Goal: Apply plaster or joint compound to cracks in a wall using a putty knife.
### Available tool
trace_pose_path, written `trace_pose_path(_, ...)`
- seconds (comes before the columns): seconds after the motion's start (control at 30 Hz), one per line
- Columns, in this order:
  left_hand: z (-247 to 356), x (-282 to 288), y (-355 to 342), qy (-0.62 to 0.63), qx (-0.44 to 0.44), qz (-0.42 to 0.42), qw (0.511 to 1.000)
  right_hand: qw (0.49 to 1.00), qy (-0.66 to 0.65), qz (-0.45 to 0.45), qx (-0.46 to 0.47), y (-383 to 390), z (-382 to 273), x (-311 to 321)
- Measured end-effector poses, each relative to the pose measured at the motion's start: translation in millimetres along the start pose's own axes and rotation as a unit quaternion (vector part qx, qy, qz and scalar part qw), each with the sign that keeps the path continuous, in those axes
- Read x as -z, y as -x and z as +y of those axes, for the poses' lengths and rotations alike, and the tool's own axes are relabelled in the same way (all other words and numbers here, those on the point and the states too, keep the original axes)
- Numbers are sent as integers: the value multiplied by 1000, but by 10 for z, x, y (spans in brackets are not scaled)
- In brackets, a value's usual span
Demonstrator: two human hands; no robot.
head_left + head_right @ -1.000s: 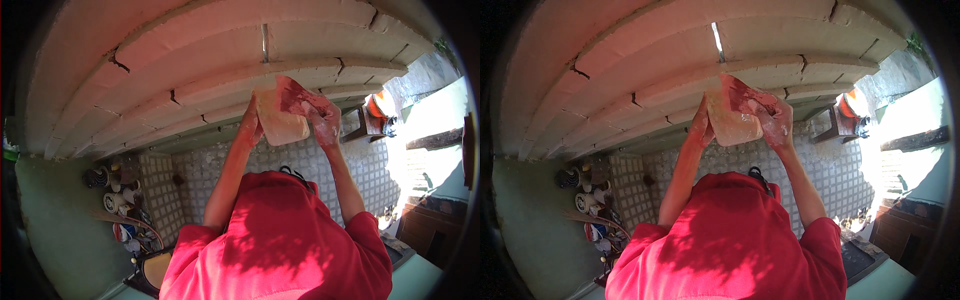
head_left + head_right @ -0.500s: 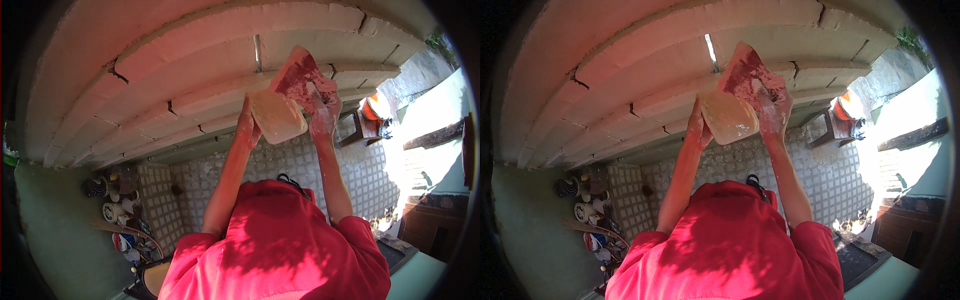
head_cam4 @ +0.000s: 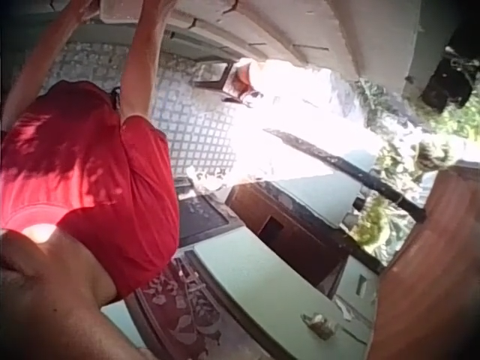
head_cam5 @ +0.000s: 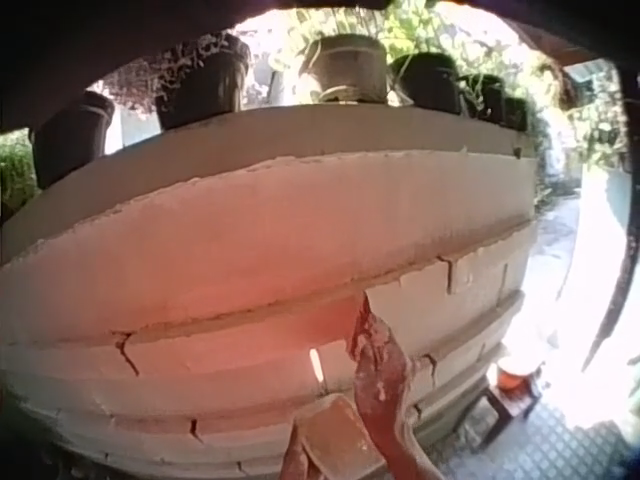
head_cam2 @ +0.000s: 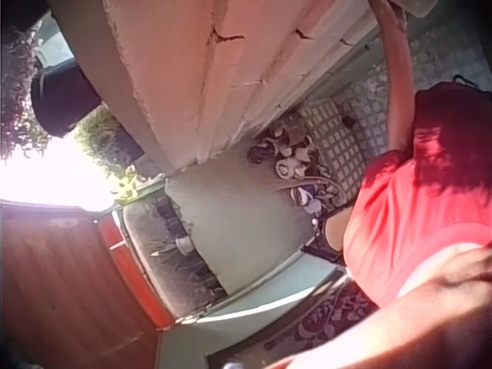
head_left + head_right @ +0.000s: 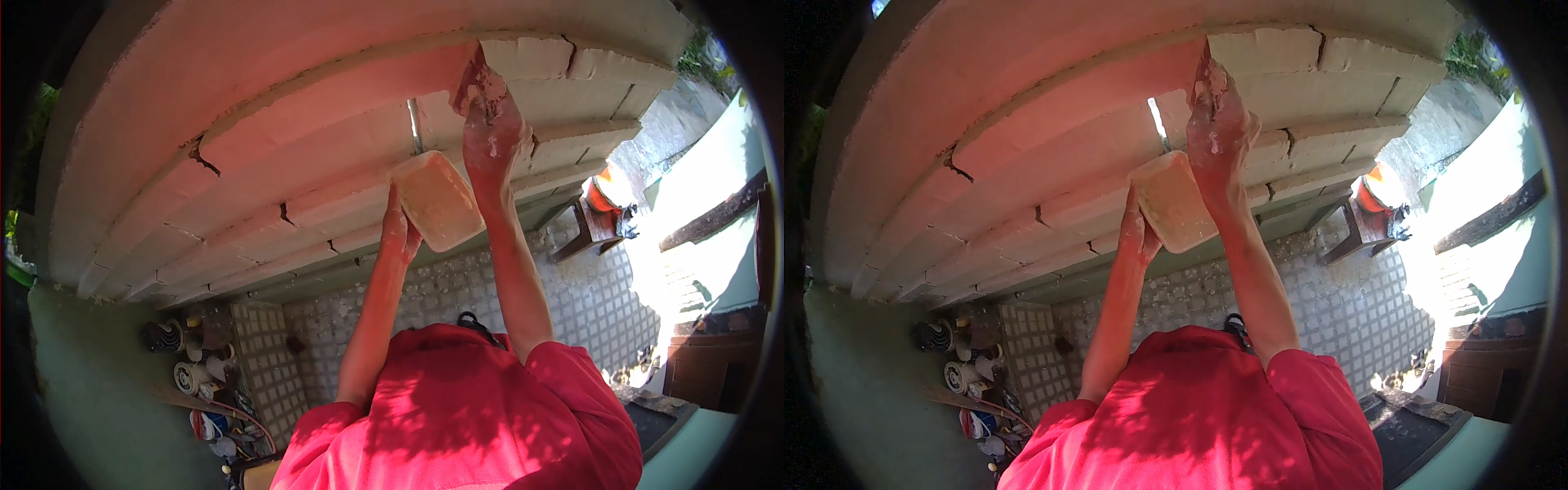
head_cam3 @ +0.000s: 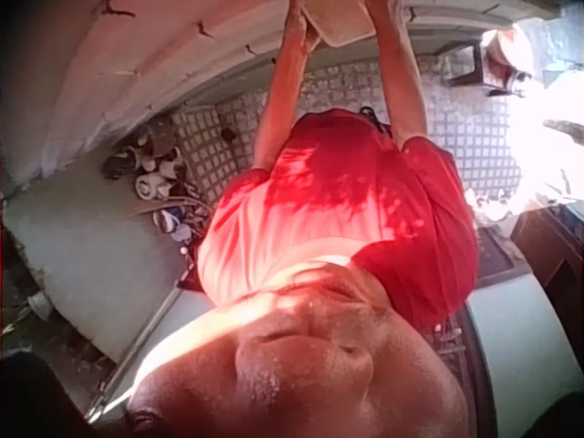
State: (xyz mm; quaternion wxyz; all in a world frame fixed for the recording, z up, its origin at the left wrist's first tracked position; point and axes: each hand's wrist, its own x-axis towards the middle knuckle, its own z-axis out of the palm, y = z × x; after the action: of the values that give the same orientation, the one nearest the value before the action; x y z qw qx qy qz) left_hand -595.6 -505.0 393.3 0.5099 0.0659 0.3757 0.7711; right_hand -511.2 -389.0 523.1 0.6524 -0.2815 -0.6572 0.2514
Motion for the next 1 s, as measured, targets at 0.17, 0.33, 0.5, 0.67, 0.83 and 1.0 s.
trace_pose_path(0.17,-20,224,119,16,-2,6,1000,999,38,17,31,128,-107,-324)
trace_pose_path(0.33,24,418,282,18,-4,13,1000,998,44,-23,49,250,-193,-522)
trace_pose_path(0.5,93,497,430,21,-10,47,999,993,58,-44,90,479,-311,-720)
trace_pose_path(0.67,112,615,530,-2,-25,28,999,992,63,-96,60,675,-450,-788)
trace_pose_path(0.83,123,618,576,-20,-34,45,998,985,36,-160,59,771,-530,-731)
trace_pose_path(1.0,108,646,512,-32,-58,31,997,985,14,-162,56,858,-508,-686)
